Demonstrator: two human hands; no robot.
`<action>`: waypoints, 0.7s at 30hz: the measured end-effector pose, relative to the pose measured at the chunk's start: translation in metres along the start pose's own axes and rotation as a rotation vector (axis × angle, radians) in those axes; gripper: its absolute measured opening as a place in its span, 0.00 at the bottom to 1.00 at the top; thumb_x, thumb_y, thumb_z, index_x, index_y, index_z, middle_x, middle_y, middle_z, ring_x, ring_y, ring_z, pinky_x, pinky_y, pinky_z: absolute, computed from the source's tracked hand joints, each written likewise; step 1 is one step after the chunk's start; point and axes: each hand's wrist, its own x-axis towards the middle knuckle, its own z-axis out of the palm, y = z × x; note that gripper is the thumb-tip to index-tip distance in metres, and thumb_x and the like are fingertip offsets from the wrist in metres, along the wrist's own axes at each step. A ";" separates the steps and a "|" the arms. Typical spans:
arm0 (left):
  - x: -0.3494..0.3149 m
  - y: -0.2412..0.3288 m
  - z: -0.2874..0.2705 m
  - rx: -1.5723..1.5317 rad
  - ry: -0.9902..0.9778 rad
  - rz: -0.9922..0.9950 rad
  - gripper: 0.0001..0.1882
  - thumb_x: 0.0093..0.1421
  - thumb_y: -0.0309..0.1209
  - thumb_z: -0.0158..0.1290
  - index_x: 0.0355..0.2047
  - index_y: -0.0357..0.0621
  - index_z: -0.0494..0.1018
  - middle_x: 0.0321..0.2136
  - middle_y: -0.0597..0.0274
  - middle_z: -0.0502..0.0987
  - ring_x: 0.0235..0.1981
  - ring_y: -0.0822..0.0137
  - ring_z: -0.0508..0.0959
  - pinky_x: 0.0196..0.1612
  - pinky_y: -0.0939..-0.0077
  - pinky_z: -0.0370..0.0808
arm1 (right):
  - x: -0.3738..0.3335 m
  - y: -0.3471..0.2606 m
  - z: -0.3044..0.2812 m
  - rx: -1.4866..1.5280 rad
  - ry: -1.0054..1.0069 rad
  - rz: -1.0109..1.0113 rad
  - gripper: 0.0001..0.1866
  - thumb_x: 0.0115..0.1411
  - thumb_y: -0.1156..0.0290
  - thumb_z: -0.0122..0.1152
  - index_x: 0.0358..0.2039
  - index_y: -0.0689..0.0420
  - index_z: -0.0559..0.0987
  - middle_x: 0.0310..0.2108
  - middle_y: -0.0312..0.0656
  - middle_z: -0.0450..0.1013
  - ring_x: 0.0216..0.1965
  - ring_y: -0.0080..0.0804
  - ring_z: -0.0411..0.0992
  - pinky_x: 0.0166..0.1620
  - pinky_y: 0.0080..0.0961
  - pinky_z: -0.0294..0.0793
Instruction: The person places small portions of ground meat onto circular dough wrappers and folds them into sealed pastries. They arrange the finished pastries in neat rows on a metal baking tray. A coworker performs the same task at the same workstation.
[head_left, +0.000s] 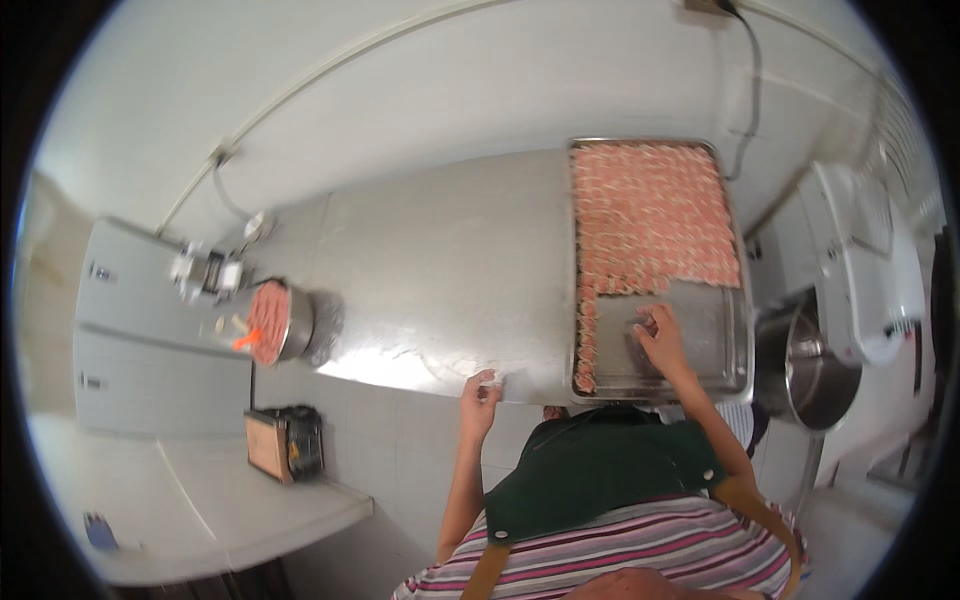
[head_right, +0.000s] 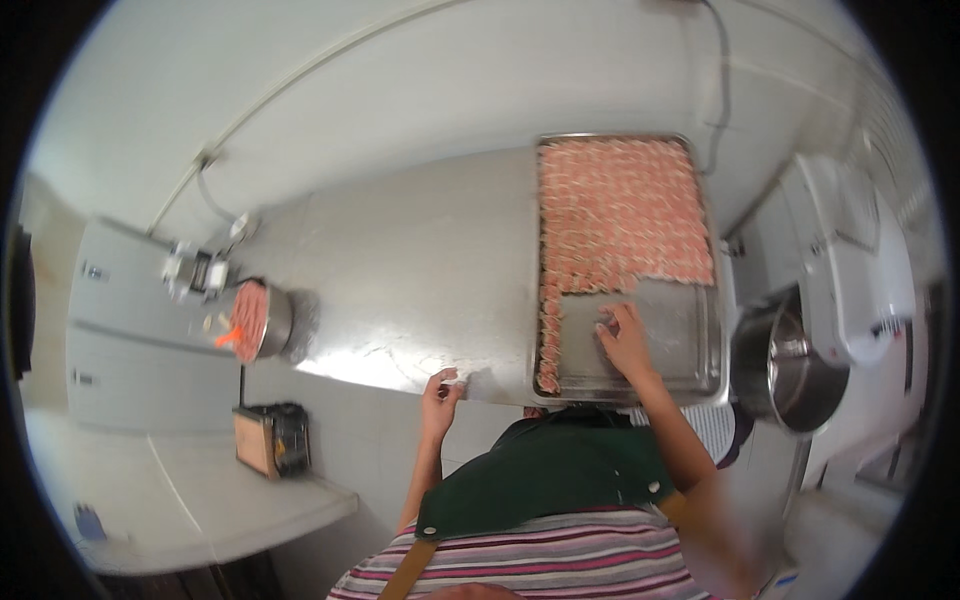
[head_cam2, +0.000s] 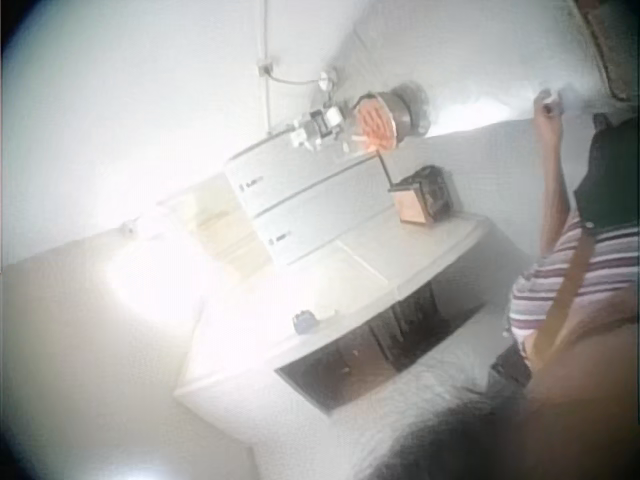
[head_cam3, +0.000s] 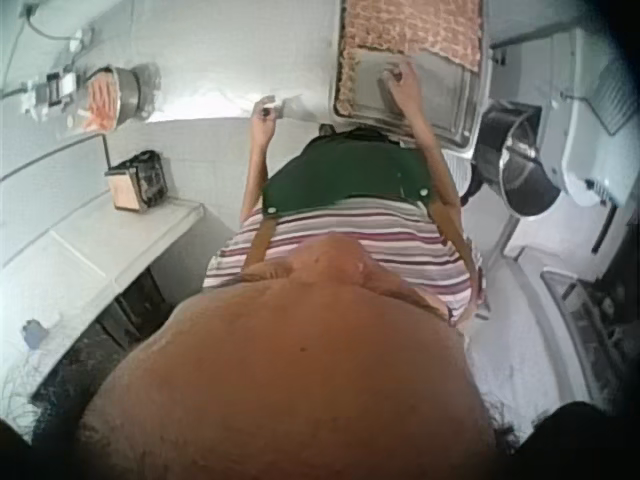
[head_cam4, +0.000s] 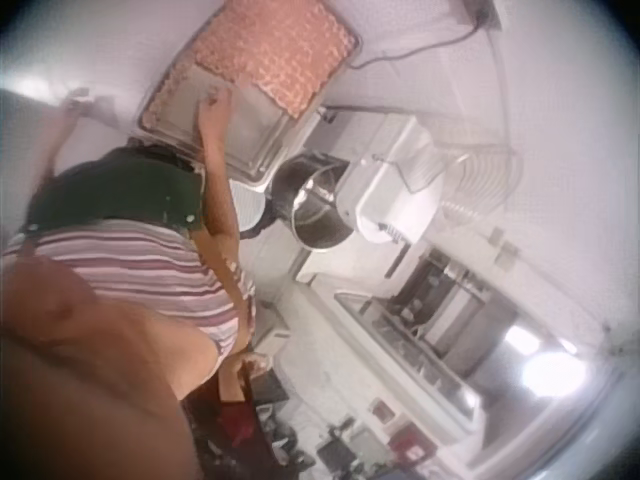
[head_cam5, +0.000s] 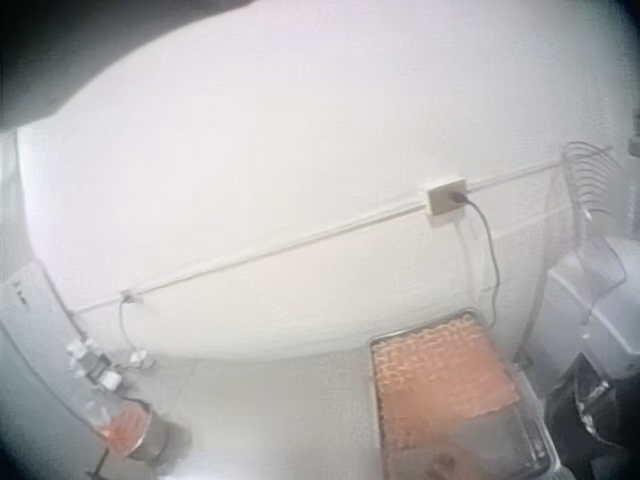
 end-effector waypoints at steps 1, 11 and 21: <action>0.000 -0.003 -0.001 -0.006 0.023 -0.004 0.16 0.56 0.25 0.56 0.46 0.41 0.72 0.40 0.60 0.76 0.29 0.70 0.76 0.34 0.75 0.74 | 0.006 -0.016 0.003 0.025 -0.023 -0.037 0.15 0.50 0.78 0.62 0.41 0.59 0.75 0.37 0.41 0.67 0.32 0.32 0.68 0.35 0.25 0.70; 0.088 -0.060 -0.108 0.137 0.374 0.051 0.16 0.55 0.27 0.57 0.45 0.43 0.74 0.44 0.57 0.76 0.42 0.61 0.73 0.44 0.69 0.71 | 0.018 -0.105 0.093 0.126 -0.330 -0.166 0.09 0.54 0.75 0.61 0.36 0.60 0.77 0.36 0.42 0.71 0.34 0.33 0.70 0.37 0.27 0.70; 0.308 -0.198 -0.277 0.413 0.639 0.074 0.19 0.55 0.34 0.55 0.45 0.38 0.70 0.45 0.49 0.71 0.49 0.49 0.66 0.55 0.57 0.59 | -0.041 -0.137 0.242 0.041 -0.107 0.075 0.12 0.57 0.70 0.60 0.41 0.60 0.77 0.46 0.48 0.72 0.50 0.45 0.71 0.52 0.32 0.69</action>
